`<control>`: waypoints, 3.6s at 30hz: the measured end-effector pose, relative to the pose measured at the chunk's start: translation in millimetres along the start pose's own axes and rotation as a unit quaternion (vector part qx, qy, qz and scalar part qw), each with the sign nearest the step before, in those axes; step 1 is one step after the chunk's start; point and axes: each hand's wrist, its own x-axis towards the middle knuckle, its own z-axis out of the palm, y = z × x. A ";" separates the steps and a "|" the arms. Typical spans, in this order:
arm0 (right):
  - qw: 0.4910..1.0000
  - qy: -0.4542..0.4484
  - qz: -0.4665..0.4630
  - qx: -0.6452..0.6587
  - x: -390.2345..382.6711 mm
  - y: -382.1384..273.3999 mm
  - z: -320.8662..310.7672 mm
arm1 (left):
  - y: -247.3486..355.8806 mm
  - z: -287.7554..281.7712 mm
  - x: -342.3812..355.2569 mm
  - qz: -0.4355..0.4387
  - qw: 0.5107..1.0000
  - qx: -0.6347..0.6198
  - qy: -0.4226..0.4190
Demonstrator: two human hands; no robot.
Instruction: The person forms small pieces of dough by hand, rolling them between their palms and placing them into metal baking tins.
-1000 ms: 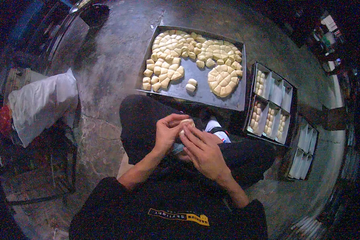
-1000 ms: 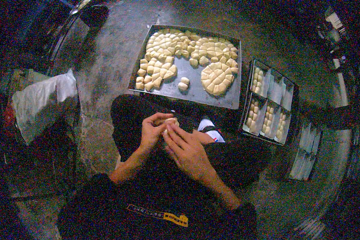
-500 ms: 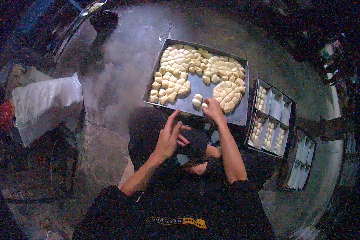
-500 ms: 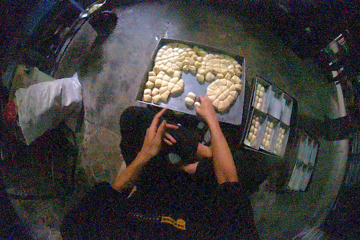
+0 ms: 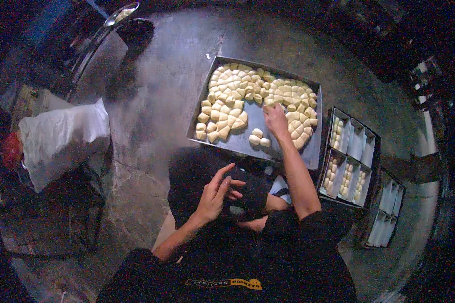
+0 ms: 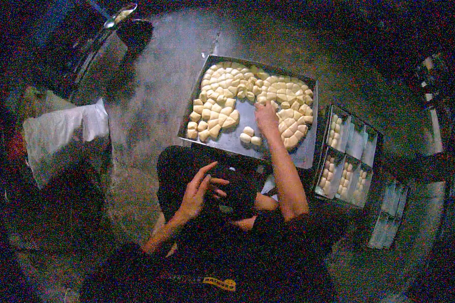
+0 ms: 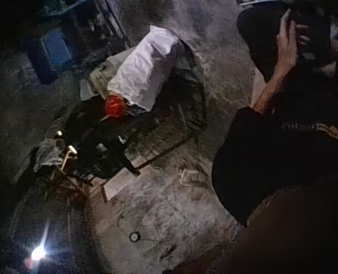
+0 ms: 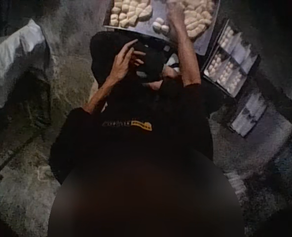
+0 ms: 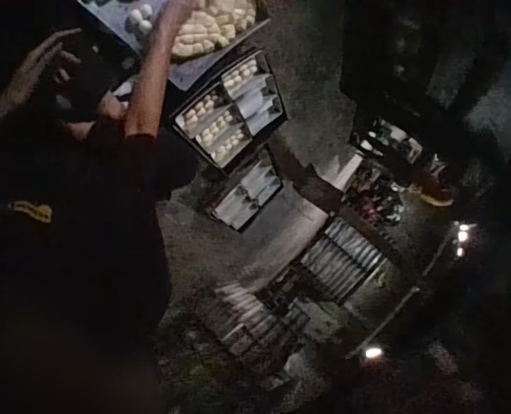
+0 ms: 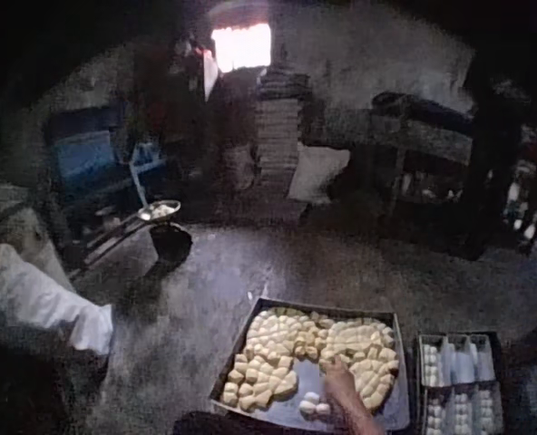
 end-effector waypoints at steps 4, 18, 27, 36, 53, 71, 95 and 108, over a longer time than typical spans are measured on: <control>0.990 0.046 -0.027 -0.131 28.6 28.5 29.4 | 18.0 10.4 13.5 0.018 1.000 0.010 -0.005; 0.943 0.045 0.017 0.330 -203.3 -108.4 -160.3 | -8.2 52.3 24.3 -0.250 0.931 -0.259 -0.058; 0.978 0.099 -0.143 0.113 -257.5 -107.3 -201.4 | -25.3 75.2 10.8 -0.215 0.952 -0.206 -0.063; 0.845 -0.047 0.197 0.495 -277.5 -100.2 -187.7 | 1.4 72.9 -10.2 0.216 0.941 0.204 -0.163; 0.951 -0.031 0.006 0.306 -261.4 -97.5 -209.7 | -6.1 69.9 -6.4 -0.133 0.978 -0.056 -0.153; 0.977 -0.041 -0.172 0.121 -227.7 -134.1 -213.5 | -27.3 45.1 12.3 -0.196 0.956 -0.210 -0.059; 0.976 -0.077 0.015 0.202 -49.6 49.5 7.6 | -93.4 14.5 266.0 0.135 0.858 0.484 -0.106; 0.978 -0.144 -0.141 0.049 -59.2 31.2 -7.6 | -98.0 4.4 260.8 0.258 0.846 0.462 -0.067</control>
